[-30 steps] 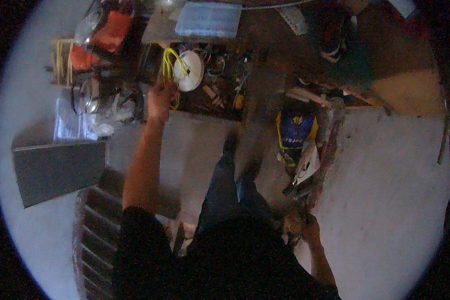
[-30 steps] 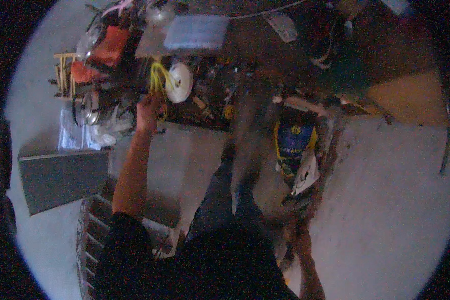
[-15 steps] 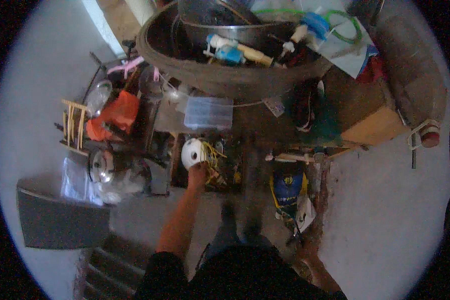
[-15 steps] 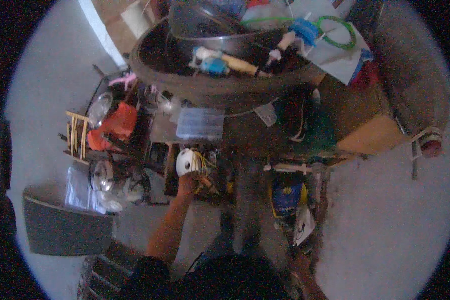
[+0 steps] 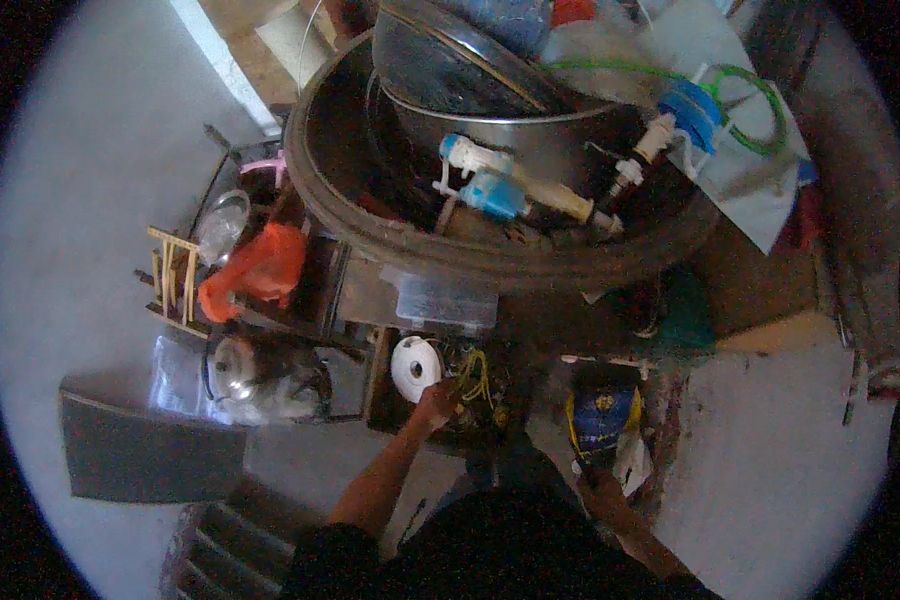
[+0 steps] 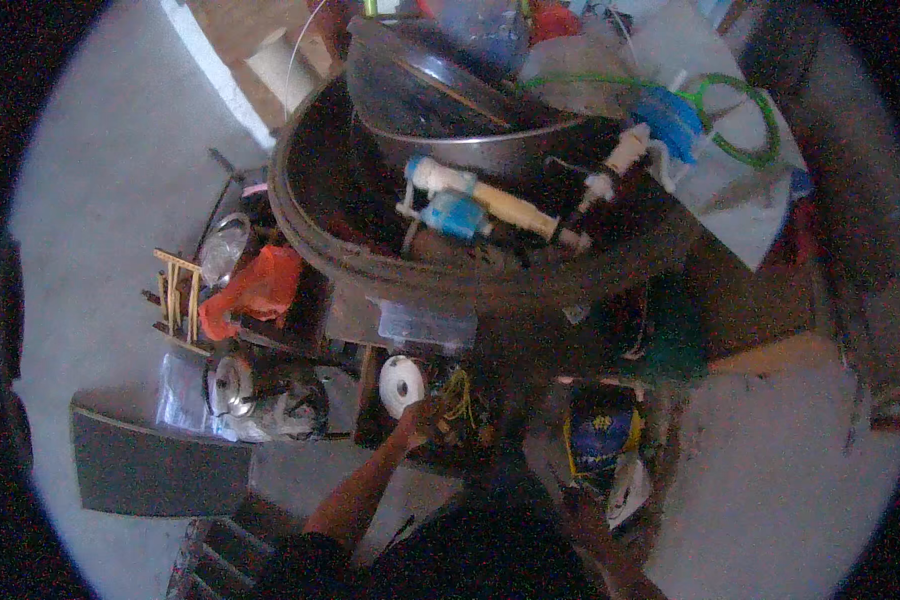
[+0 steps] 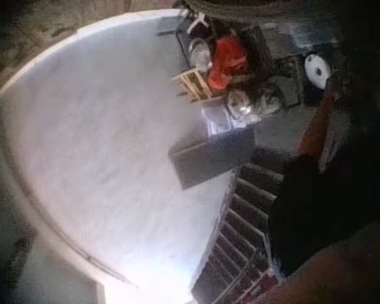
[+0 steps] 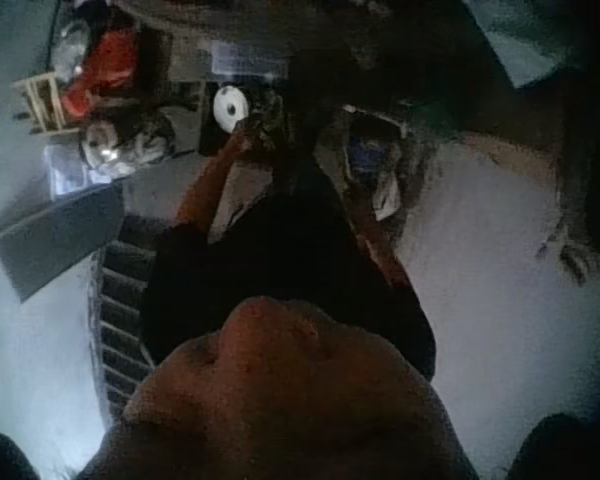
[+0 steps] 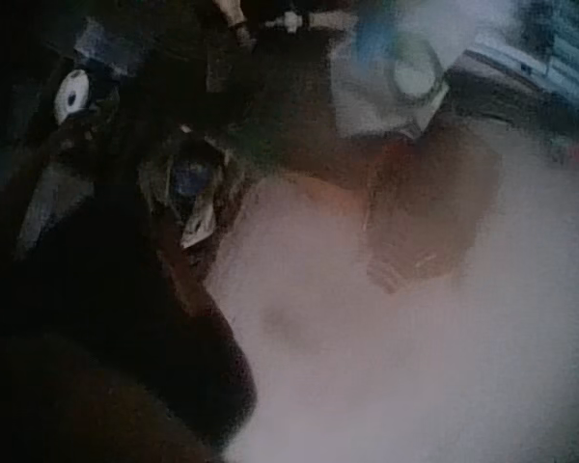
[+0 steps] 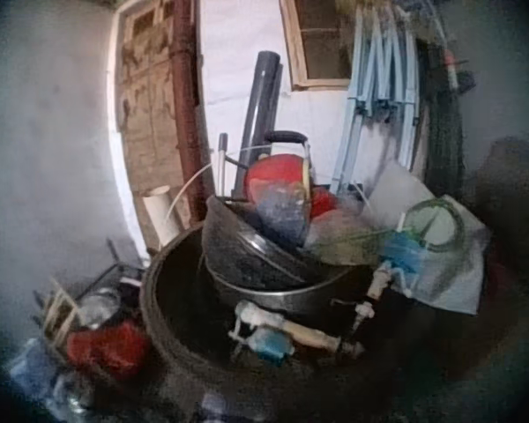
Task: The person sits cross-legged on a chair and uses a screwdriver to adjust screws on a small white electrical component. They then walk to a storage area, retrieve a black cable with pliers, and return to the table to connect the cable to the component.
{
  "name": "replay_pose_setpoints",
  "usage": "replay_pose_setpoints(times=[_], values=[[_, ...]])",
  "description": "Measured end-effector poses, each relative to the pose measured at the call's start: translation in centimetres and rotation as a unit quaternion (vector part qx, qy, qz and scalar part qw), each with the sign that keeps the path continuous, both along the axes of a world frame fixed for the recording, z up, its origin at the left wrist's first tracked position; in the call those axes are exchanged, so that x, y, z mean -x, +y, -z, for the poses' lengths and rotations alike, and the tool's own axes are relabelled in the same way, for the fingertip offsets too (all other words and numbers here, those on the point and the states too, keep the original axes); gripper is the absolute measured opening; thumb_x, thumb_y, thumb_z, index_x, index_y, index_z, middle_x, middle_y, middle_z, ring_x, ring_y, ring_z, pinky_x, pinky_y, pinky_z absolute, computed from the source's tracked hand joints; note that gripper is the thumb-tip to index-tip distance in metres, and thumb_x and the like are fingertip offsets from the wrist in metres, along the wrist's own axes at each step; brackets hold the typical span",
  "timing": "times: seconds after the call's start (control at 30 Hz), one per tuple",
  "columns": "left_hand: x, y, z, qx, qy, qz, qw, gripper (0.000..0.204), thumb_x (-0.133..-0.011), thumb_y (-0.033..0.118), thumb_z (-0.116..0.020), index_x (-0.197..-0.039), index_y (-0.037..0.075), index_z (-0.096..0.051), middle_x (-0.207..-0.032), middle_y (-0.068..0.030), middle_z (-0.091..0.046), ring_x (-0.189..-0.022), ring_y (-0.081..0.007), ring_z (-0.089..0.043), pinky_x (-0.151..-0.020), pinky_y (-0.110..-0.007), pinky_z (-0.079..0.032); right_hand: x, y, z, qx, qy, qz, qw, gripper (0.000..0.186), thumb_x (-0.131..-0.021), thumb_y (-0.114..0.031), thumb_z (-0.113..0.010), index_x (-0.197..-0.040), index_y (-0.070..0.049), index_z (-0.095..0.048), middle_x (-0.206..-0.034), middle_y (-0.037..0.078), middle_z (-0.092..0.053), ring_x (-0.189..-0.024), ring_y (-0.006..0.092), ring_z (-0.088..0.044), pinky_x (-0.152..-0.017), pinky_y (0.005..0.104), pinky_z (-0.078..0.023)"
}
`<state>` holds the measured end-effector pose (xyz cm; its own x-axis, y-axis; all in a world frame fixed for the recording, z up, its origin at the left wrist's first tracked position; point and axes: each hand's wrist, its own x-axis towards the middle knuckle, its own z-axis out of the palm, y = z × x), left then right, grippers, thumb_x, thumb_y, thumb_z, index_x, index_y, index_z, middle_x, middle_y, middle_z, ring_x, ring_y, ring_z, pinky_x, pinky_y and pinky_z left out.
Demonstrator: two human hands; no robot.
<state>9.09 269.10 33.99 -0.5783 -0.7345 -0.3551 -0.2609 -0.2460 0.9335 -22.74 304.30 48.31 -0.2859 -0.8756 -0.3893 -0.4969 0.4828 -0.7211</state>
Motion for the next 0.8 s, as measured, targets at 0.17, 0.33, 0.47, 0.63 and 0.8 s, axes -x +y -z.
replay_pose_setpoints(times=[0.17, 0.33, 0.47, 0.63, 0.8], values=[[0.3, -1.3, -4.4, 0.16, -0.23, 0.191, 0.941, 0.047, -0.082, 0.016, -0.078, -0.122, -0.001, -0.061, -0.11, -0.0222, -0.066, -0.089, -0.0388, -0.068, -0.075, -0.05, -0.056, 3.9, -4.4, 2.5, -0.082, -0.402, 0.053, 0.91, 0.031, -0.099, -0.019, -0.058, -0.125, -0.002, -0.059, -0.111, 0.019, -0.062, -0.102, 0.0331, -0.063, -0.082, 0.0481, -0.053], [-0.1, -1.9, -8.9, 0.191, -0.328, 0.275, 0.883, 0.049, -0.089, 0.02, -0.073, -0.134, 0.003, -0.061, -0.13, -0.0195, -0.064, -0.112, -0.035, -0.066, -0.091, -0.045, -0.055, 6.0, -10.0, 0.2, 0.006, -0.571, 0.011, 0.821, 0.032, -0.102, -0.018, -0.054, -0.131, -0.004, -0.058, -0.105, 0.018, -0.066, -0.096, 0.0312, -0.066, -0.08, 0.0488, -0.055], [-1.4, -3.3, -11.2, 0.227, -0.325, 0.327, 0.858, 0.045, -0.083, 0.016, -0.073, -0.124, 0.001, -0.062, -0.12, -0.0215, -0.065, -0.109, -0.0397, -0.064, -0.089, -0.048, -0.054, 6.4, -11.4, -1.6, 0.038, 0.056, -0.213, 0.975, 0.037, -0.103, -0.021, -0.051, -0.135, -0.005, -0.055, -0.119, 0.018, -0.063, -0.1, 0.0324, -0.066, -0.084, 0.0491, -0.055], [-1.1, -6.0, -16.4, 0.268, -0.277, 0.297, 0.874, 0.038, -0.086, 0.015, -0.068, -0.122, 0.001, -0.063, -0.121, -0.022, -0.065, -0.107, -0.0406, -0.065, -0.09, -0.048, -0.055, 6.7, -11.1, 0.3, -0.031, -0.225, -0.135, 0.964, 0.043, -0.106, -0.03, -0.042, -0.141, -0.006, -0.05, -0.131, 0.017, -0.056, -0.102, 0.0323, -0.066, -0.089, 0.0498, -0.054], [-1.8, -13.1, -33.0, 0.322, -0.19, 0.002, 0.927, 0.02, -0.086, 0.007, -0.068, -0.106, 0.001, -0.067, -0.101, -0.0162, -0.068, -0.09, -0.0329, -0.067, -0.081, -0.041, -0.055, 3.3, -8.5, 1.9, -0.031, -0.964, 0.214, 0.151, 0.05, -0.109, -0.038, -0.034, -0.148, -0.008, -0.045, -0.144, 0.016, -0.05, -0.104, 0.0323, -0.066, -0.094, 0.0504, -0.053]])
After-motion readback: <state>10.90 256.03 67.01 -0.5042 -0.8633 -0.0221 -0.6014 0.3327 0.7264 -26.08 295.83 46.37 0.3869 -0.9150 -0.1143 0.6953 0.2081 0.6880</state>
